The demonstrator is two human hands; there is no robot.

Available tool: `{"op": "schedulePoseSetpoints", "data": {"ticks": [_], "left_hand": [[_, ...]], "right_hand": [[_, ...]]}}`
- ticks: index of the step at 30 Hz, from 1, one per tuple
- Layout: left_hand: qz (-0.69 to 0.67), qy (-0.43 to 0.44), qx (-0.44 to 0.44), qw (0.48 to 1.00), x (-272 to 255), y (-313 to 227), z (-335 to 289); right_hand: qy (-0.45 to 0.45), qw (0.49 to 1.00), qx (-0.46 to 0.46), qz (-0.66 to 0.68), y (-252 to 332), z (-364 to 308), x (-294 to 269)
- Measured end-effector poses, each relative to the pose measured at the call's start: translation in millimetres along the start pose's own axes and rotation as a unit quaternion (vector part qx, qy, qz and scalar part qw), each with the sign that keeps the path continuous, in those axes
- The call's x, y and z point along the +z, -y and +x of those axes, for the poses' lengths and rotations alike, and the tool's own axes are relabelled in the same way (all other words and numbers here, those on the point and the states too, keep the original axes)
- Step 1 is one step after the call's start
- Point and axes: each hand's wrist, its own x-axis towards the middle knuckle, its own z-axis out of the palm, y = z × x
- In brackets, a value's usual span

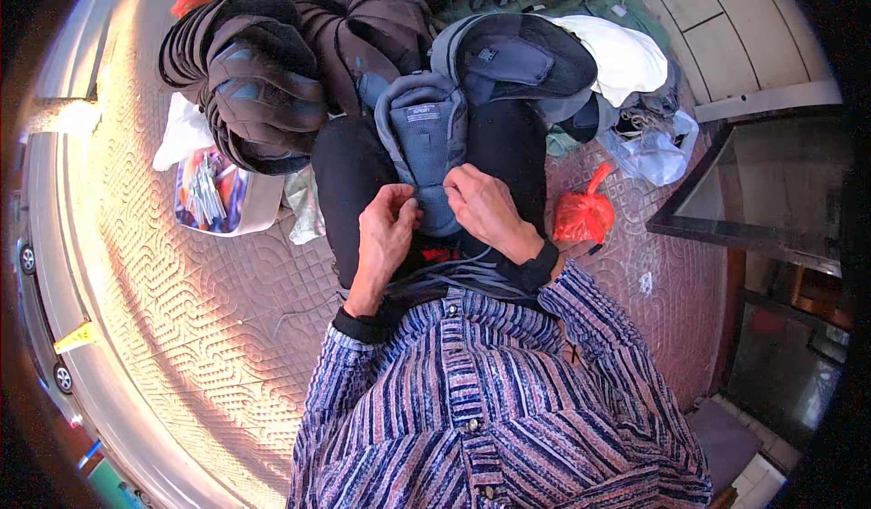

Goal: Lacing a grey athletic shoe while sitting on a mat.

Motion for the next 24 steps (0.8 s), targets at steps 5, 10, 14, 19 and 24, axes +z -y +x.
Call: {"op": "schedulePoseSetpoints", "data": {"ticks": [5, 10, 14, 19, 24], "left_hand": [[0.008, -0.001, 0.007, 1.000, -0.4, 2.0, 0.2], [-0.024, 0.004, -0.006, 1.000, -0.7, 1.9, 1.0], [-0.002, 0.002, 0.009, 1.000, -0.7, 2.6, 0.6], [0.008, 0.003, 0.002, 1.000, -1.1, 2.5, 0.1], [-0.001, 0.003, 0.000, 1.000, -1.5, 3.6, 0.7]], "right_hand": [[-0.003, 0.999, 0.037, -0.004, 0.1, 1.2, 4.2], [0.008, 0.997, 0.078, -0.005, 2.5, 3.4, 6.3], [0.010, 0.991, 0.134, 0.018, 2.9, 6.7, 9.3], [0.043, 0.973, 0.219, 0.056, 2.8, 12.8, 11.7], [0.066, 0.960, 0.266, 0.060, 2.7, 16.5, 10.4]]}}
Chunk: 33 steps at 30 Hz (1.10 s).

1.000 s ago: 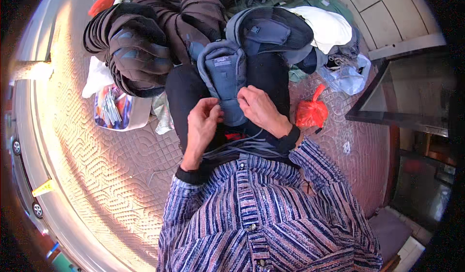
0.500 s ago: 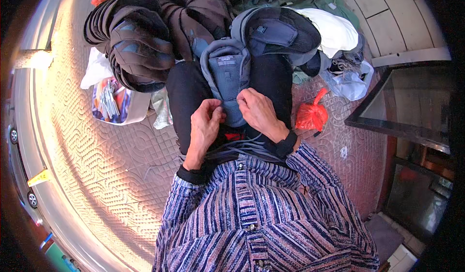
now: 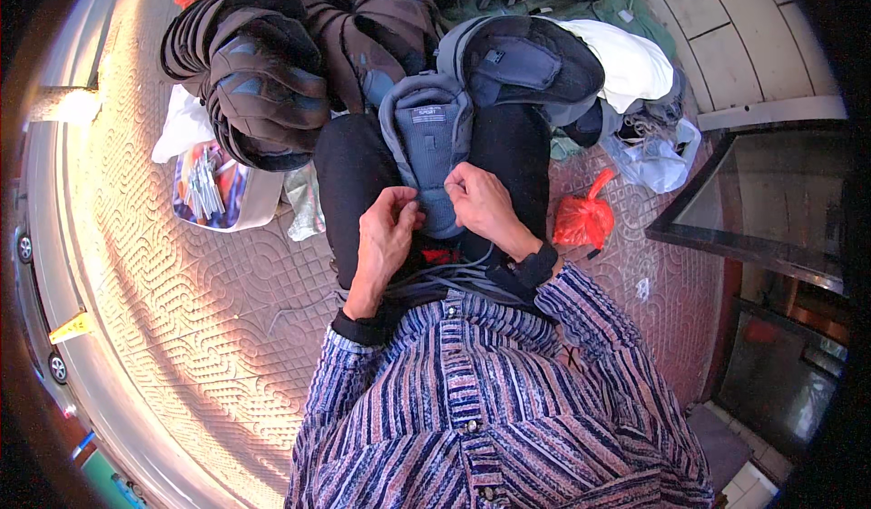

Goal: Lacing a grey athletic shoe while sitting on a mat.

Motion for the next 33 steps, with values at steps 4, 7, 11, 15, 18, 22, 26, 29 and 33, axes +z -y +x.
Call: {"op": "schedulePoseSetpoints", "data": {"ticks": [4, 7, 11, 15, 18, 22, 26, 29, 33], "left_hand": [[-0.012, 0.005, 0.007, 1.000, 0.0, 2.1, 0.1], [-0.004, 0.006, 0.014, 1.000, -0.4, 3.5, -0.2], [-0.006, 0.009, 0.026, 1.000, -0.9, 3.9, -0.2], [-0.011, 0.009, 0.013, 1.000, -0.3, -1.5, -1.0], [0.022, -0.008, 0.003, 1.000, 1.2, -10.6, -1.1], [0.091, -0.002, -0.053, 0.994, 5.6, -22.7, 7.6], [0.064, 0.037, -0.110, 0.991, 10.1, -25.1, 20.0], [0.073, 0.053, -0.113, 0.989, 12.1, -22.3, 23.3], [0.122, 0.039, -0.103, 0.986, 14.6, -20.3, 23.2]], "right_hand": [[0.047, 0.998, 0.025, 0.040, -1.7, 1.3, 0.8], [-0.023, 1.000, -0.001, 0.012, -2.7, 1.8, 3.6], [0.000, 1.000, -0.004, 0.008, -2.3, 1.0, 4.7], [-0.025, 0.995, -0.042, -0.087, -0.2, -2.3, 2.4], [0.009, 0.999, -0.001, -0.031, 1.2, -3.8, 1.2], [-0.002, 1.000, -0.020, -0.015, 0.9, -2.2, 0.5], [0.028, 1.000, 0.002, -0.005, 0.7, 1.3, -0.9], [0.012, 0.999, -0.028, -0.033, 2.7, -1.0, -1.0], [-0.056, 0.986, -0.113, -0.108, 4.6, -11.6, 2.4]]}}
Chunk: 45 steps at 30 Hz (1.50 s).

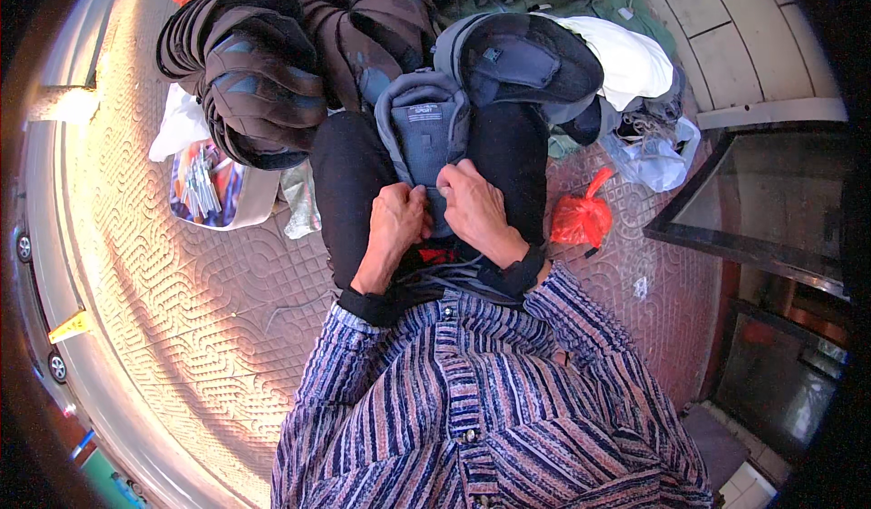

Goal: Lacing a grey athletic shoe while sitting on a mat.

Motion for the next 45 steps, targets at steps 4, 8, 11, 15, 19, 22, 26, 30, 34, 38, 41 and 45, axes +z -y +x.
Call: {"op": "schedulePoseSetpoints", "data": {"ticks": [4, 8, 11, 15, 19, 22, 26, 30, 34, 38, 41, 45], "left_hand": [[-0.004, -0.007, -0.019, 1.000, 0.7, -2.0, 0.0], [-0.026, 0.003, -0.022, 0.999, -0.6, -0.5, 2.3], [-0.043, 0.019, -0.020, 0.999, -1.6, 3.6, 4.3], [-0.057, 0.038, -0.012, 0.998, -0.5, 7.5, 6.4], [-0.052, 0.034, -0.008, 0.998, 1.6, 7.2, 6.2], [-0.035, 0.022, 0.000, 0.999, 2.2, 5.5, 4.6], [-0.001, -0.001, 0.025, 1.000, 2.2, 4.0, 2.3], [-0.009, -0.001, 0.019, 1.000, 1.9, 2.8, 1.1], [-0.022, 0.003, 0.005, 1.000, 1.1, 2.7, 1.0], [-0.035, 0.012, 0.005, 0.999, 1.0, 3.5, 2.3], [-0.035, 0.008, 0.000, 0.999, 3.4, 3.9, 4.0], [0.012, -0.017, 0.012, 1.000, 8.4, 4.4, 4.6]], "right_hand": [[-0.025, 0.998, -0.042, -0.047, 1.0, -4.0, 1.3], [0.021, 0.999, 0.028, 0.019, -2.9, 3.8, -2.2], [0.050, 0.994, 0.066, 0.071, -4.4, 8.3, -6.3], [0.044, 0.996, 0.051, 0.060, 0.4, 6.0, -5.7], [-0.011, 1.000, -0.010, -0.009, 5.3, 0.2, -3.8], [-0.029, 0.995, -0.081, -0.042, 6.2, -3.7, -4.8], [0.036, 0.993, -0.068, -0.090, 4.8, -4.4, -4.8], [0.060, 0.995, -0.008, -0.077, -2.0, 4.2, -3.9], [0.096, 0.981, 0.081, 0.149, -12.9, 12.3, -4.7], [0.030, 0.983, 0.046, 0.173, -16.1, 7.7, -3.8], [-0.023, 0.994, 0.004, 0.105, -14.5, 1.7, -4.2], [-0.015, 0.998, 0.010, 0.058, -11.2, -1.4, -4.9]]}}
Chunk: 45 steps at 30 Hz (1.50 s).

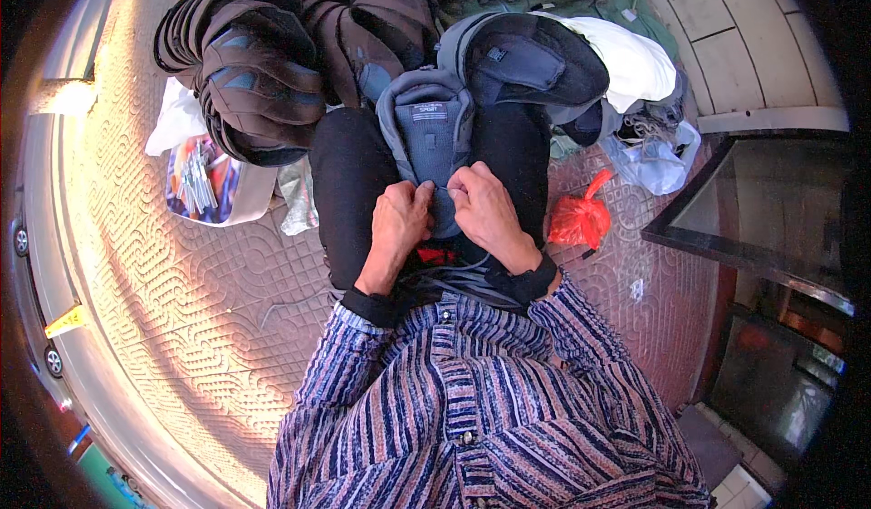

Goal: Lacing a grey athletic shoe while sitting on a mat.

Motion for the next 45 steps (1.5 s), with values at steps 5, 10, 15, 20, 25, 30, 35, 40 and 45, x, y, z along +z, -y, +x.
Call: {"op": "schedulePoseSetpoints", "data": {"ticks": [5, 10, 15, 20, 25, 30, 35, 40, 45], "left_hand": [[0.080, -0.043, 0.031, 0.995, 5.5, 2.4, -1.5], [0.104, -0.066, 0.038, 0.992, 8.3, 6.5, -0.5], [0.082, -0.076, 0.071, 0.991, 8.7, 8.5, 0.3], [0.094, -0.059, 0.042, 0.993, 7.2, 8.1, 0.0], [0.089, -0.055, 0.038, 0.994, 6.8, 8.7, 1.1], [0.093, -0.055, 0.031, 0.994, 6.9, 9.1, 1.3], [0.070, -0.054, 0.030, 0.996, 7.0, 8.9, 0.2], [0.067, -0.054, 0.028, 0.996, 7.3, 9.4, 1.8], [0.074, -0.056, 0.036, 0.995, 5.8, 8.4, 1.6]], "right_hand": [[-0.010, 1.000, -0.022, -0.006, 2.0, -0.5, 1.4], [-0.009, 1.000, -0.017, -0.008, 1.9, -0.9, 1.9], [-0.013, 0.999, -0.031, -0.006, 2.2, -0.7, 1.7], [-0.013, 1.000, -0.024, 0.006, 2.9, 0.0, 2.0], [-0.011, 1.000, -0.011, -0.001, 5.3, 0.5, 5.1], [-0.025, 0.999, -0.001, -0.032, 7.7, -1.7, 9.1], [-0.041, 0.998, 0.019, -0.033, 6.3, -1.4, 12.3], [-0.055, 0.998, 0.021, -0.021, 5.8, -2.8, 17.1], [0.015, 0.997, 0.052, -0.050, 3.8, -0.1, 15.6]]}}
